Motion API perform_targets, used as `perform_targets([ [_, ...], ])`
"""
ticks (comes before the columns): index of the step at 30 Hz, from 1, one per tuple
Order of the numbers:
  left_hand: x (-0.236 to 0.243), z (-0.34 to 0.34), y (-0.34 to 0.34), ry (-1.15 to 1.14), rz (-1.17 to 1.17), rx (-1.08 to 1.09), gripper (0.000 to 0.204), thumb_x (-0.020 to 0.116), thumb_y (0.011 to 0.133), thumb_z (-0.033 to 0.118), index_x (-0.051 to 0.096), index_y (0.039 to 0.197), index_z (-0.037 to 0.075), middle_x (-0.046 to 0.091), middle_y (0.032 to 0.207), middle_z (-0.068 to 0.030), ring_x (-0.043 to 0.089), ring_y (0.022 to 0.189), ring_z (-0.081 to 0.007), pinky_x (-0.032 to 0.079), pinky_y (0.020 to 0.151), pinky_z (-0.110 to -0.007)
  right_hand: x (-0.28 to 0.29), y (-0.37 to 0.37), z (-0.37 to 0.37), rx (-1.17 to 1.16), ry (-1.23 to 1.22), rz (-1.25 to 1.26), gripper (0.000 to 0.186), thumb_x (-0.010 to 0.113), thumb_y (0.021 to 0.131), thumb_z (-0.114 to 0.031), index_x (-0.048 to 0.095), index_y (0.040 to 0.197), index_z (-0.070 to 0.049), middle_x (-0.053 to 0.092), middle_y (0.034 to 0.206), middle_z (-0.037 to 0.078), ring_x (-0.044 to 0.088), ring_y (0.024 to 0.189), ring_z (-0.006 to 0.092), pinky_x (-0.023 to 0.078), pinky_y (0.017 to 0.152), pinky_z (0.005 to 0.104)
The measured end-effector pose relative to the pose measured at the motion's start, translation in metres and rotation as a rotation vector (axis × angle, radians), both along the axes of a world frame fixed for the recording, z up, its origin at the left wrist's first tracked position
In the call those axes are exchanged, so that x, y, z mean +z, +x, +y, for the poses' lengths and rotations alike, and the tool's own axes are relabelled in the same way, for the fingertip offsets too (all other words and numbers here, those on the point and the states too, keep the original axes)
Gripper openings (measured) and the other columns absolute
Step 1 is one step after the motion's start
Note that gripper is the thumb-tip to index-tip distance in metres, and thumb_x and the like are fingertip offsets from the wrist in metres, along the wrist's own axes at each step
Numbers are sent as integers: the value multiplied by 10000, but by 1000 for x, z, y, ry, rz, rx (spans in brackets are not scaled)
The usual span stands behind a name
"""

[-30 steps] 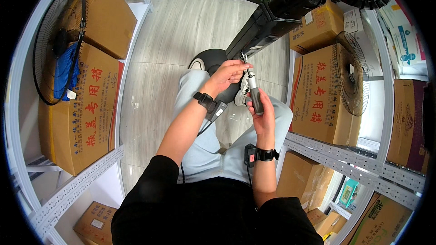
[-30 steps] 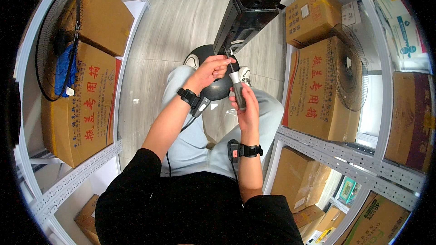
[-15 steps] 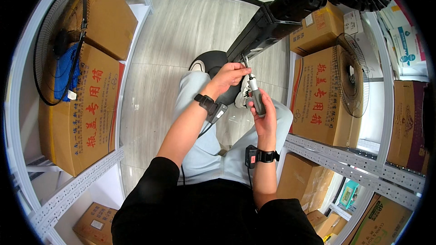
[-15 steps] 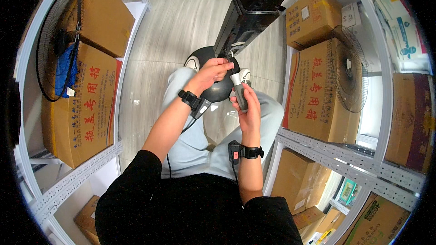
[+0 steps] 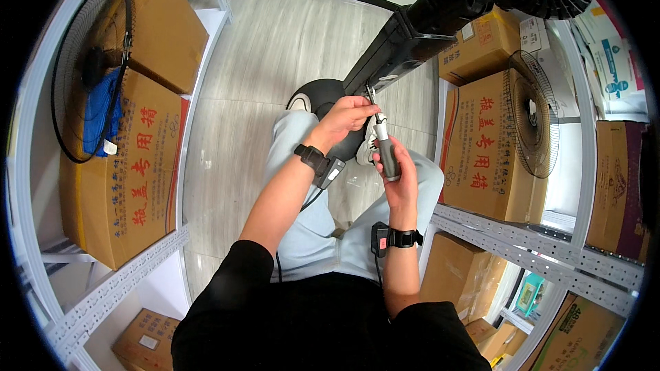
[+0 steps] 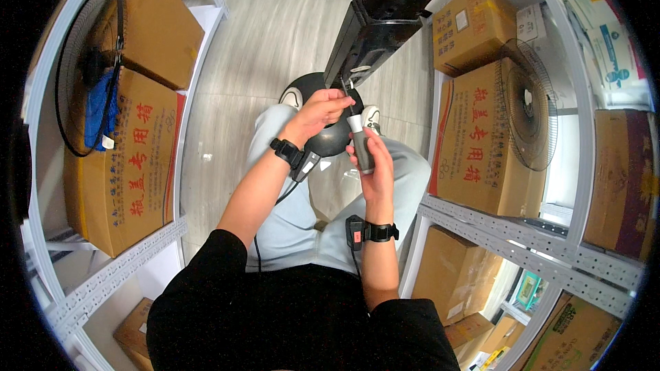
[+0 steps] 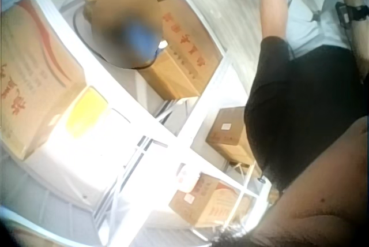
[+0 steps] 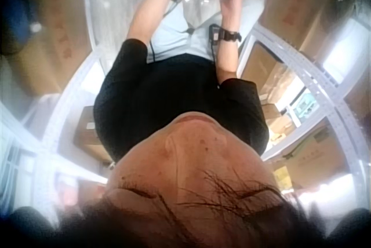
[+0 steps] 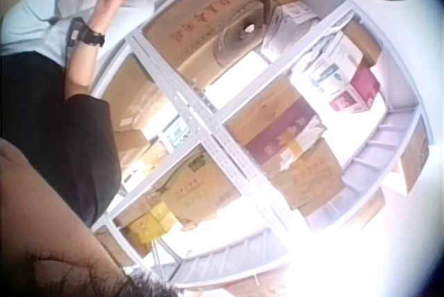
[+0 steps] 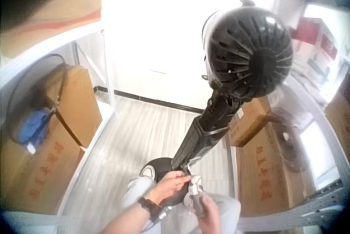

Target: The person sits on the floor and uses a screwdriver to tighten screws on the neck of a standing fan. They repeatedly adjust the fan's angle and reposition the tool to access different screws on the fan's joint.

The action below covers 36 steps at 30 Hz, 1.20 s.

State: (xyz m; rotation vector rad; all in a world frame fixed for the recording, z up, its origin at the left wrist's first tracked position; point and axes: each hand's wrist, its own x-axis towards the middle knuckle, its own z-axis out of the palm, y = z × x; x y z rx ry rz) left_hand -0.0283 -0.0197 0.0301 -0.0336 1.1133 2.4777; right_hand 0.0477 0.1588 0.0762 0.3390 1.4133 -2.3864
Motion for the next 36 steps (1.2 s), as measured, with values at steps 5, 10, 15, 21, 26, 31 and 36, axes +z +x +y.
perform_targets([
  [5, -3, -2, 0, 203, 22, -43, 207, 619, 923, 179, 630, 1015, -5, 438, 614, 101, 276, 459, 9, 196, 421, -190, -4, 0, 7, 27, -47, -56, 455, 466, 968, -231, 441, 1323, 53, 630, 1135, 193, 665, 837, 155, 540, 646, 193],
  [10, -3, 3, 1, -31, -30, -7, 231, 573, 946, 173, 629, 1058, -21, 405, 602, 102, 264, 461, 8, 197, 423, -190, -3, -1, 3, -14, -43, -35, 423, 460, 971, -176, 441, 1324, 58, 628, 1122, 225, 675, 836, 197, 552, 630, 211],
  [15, -6, -2, 0, 92, 58, -38, 251, 576, 948, 197, 629, 1058, -22, 392, 601, 106, 266, 461, 8, 199, 423, -185, -1, -1, 2, 19, -55, -53, 429, 469, 970, -171, 434, 1331, 59, 636, 1110, 206, 664, 817, 179, 526, 609, 211],
  [21, -2, -1, 2, 120, 23, -27, 251, 589, 944, 211, 631, 1043, -16, 395, 604, 107, 273, 465, 12, 200, 424, -181, -7, -6, 6, 78, -30, -46, 421, 483, 968, -167, 440, 1324, 55, 648, 1084, 184, 651, 776, 159, 486, 561, 210],
  [26, 0, 1, 1, -56, -8, 14, 258, 590, 945, 222, 631, 1044, -13, 384, 597, 113, 266, 463, 14, 195, 430, -179, -1, -3, -3, 52, 108, -14, 419, 474, 975, -202, 452, 1303, 57, 654, 1063, 165, 622, 760, 125, 456, 542, 181],
  [31, -3, -3, 0, 86, 42, -42, 281, 566, 960, 224, 602, 1078, -29, 343, 555, 115, 280, 453, 0, 199, 431, -185, 2, -5, 0, 145, 19, -90, 437, 496, 966, -190, 434, 1318, 62, 655, 1039, 150, 598, 721, 113, 431, 521, 182],
  [36, -3, -4, 0, 212, 40, -28, 291, 502, 907, 90, 565, 1151, -57, 325, 555, 101, 277, 453, -14, 218, 438, -192, -4, -4, 1, 102, 108, -4, 425, 514, 959, -177, 451, 1315, 45, 659, 1006, 131, 587, 703, 101, 414, 512, 183],
])
